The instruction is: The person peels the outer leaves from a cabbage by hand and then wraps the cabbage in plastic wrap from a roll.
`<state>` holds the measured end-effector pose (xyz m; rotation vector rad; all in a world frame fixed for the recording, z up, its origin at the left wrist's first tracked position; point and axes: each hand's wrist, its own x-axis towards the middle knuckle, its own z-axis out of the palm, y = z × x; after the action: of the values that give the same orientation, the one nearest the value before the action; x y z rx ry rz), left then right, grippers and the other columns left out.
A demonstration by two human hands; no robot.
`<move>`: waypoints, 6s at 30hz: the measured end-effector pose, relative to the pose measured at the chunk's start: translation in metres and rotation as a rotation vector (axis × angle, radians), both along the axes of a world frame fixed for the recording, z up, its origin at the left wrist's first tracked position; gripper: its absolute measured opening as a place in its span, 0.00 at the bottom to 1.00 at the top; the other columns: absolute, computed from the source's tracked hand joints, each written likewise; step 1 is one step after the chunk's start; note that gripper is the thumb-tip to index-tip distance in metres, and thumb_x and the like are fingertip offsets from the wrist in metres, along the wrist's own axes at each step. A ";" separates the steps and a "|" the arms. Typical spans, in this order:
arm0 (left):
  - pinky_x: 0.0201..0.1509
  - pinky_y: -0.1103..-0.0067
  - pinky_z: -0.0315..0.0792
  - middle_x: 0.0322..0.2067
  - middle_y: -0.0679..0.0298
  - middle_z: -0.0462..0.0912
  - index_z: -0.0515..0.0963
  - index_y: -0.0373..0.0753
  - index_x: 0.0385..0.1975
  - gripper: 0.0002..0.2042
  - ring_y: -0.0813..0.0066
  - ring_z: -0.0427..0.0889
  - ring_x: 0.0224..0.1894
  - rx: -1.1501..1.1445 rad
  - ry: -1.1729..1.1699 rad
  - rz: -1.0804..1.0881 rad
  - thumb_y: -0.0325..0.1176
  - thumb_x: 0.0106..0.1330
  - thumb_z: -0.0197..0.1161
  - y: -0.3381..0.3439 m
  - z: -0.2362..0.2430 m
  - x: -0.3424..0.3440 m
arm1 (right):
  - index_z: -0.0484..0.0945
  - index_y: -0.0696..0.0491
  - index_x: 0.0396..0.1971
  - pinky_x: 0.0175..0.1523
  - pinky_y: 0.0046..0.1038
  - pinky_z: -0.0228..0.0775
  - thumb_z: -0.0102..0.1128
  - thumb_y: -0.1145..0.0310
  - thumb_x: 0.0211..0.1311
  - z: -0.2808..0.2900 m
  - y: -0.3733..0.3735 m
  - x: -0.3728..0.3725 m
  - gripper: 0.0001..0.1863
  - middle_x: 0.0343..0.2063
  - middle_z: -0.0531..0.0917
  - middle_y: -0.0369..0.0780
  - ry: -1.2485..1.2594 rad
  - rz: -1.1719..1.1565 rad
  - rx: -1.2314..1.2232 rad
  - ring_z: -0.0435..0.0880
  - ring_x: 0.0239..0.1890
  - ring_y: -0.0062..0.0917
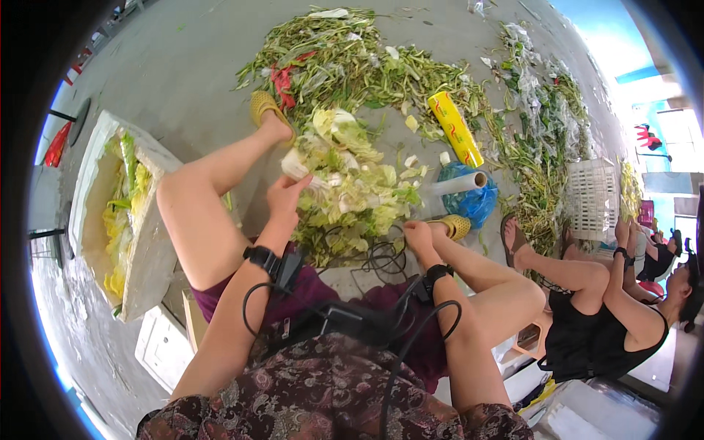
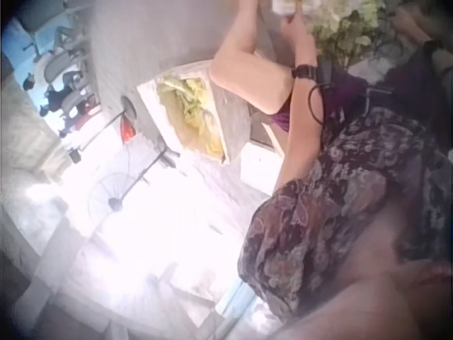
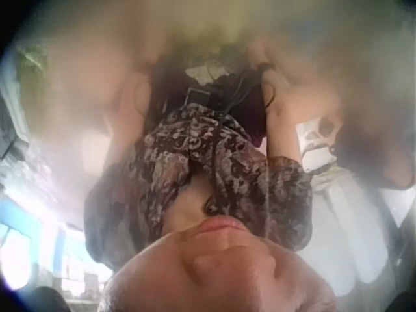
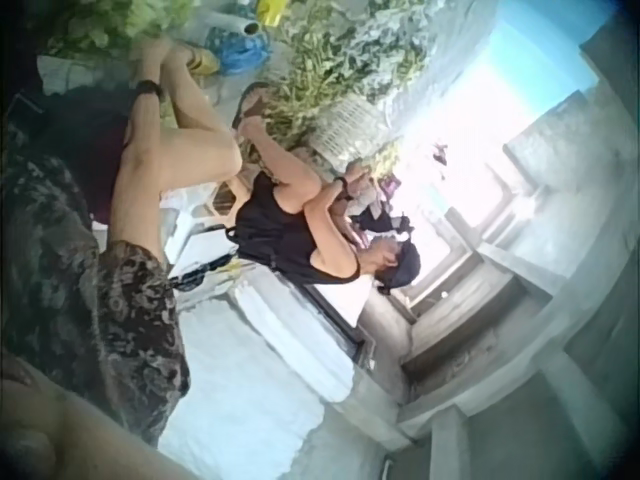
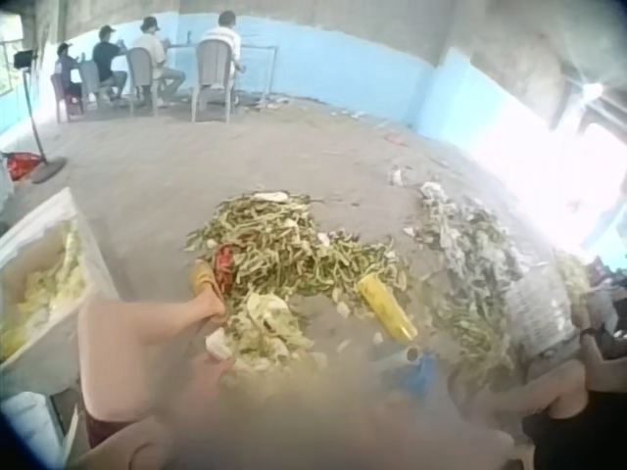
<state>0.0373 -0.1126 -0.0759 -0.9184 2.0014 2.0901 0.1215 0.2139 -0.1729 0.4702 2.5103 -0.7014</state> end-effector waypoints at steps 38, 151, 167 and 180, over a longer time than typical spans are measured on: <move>0.44 0.81 0.64 0.34 0.67 0.81 0.79 0.34 0.37 0.14 0.81 0.75 0.36 0.126 -0.086 -0.284 0.31 0.52 0.70 0.010 0.004 0.004 | 0.73 0.57 0.47 0.40 0.21 0.69 0.56 0.67 0.59 0.100 0.015 -0.066 0.16 0.35 0.78 0.36 0.009 -0.597 -1.284 0.77 0.34 0.21; 0.28 0.84 0.62 0.22 0.71 0.77 0.80 0.35 0.26 0.10 0.84 0.68 0.23 0.019 -0.083 -0.256 0.32 0.49 0.72 -0.007 -0.028 0.001 | 0.78 0.59 0.41 0.48 0.33 0.68 0.47 0.54 0.61 0.017 -0.015 0.054 0.23 0.37 0.80 0.50 -0.458 0.505 -0.273 0.77 0.43 0.38; 0.29 0.84 0.65 0.23 0.71 0.78 0.80 0.34 0.27 0.10 0.84 0.70 0.24 0.021 -0.093 -0.279 0.31 0.50 0.72 -0.006 -0.021 0.002 | 0.76 0.60 0.46 0.46 0.20 0.67 0.52 0.47 0.61 0.045 -0.042 0.076 0.29 0.38 0.80 0.35 -0.522 0.315 -0.800 0.77 0.36 0.19; 0.31 0.85 0.66 0.24 0.71 0.77 0.79 0.36 0.26 0.10 0.84 0.71 0.25 0.020 -0.101 -0.253 0.33 0.50 0.72 -0.017 -0.028 0.005 | 0.74 0.65 0.37 0.41 0.25 0.73 0.48 0.63 0.64 0.073 -0.036 -0.009 0.17 0.37 0.82 0.47 -0.528 -0.380 -1.108 0.82 0.37 0.28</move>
<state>0.0421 -0.1296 -0.1037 -0.7089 1.9283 1.8866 0.1122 0.1781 -0.0994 0.5839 1.2596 -1.6731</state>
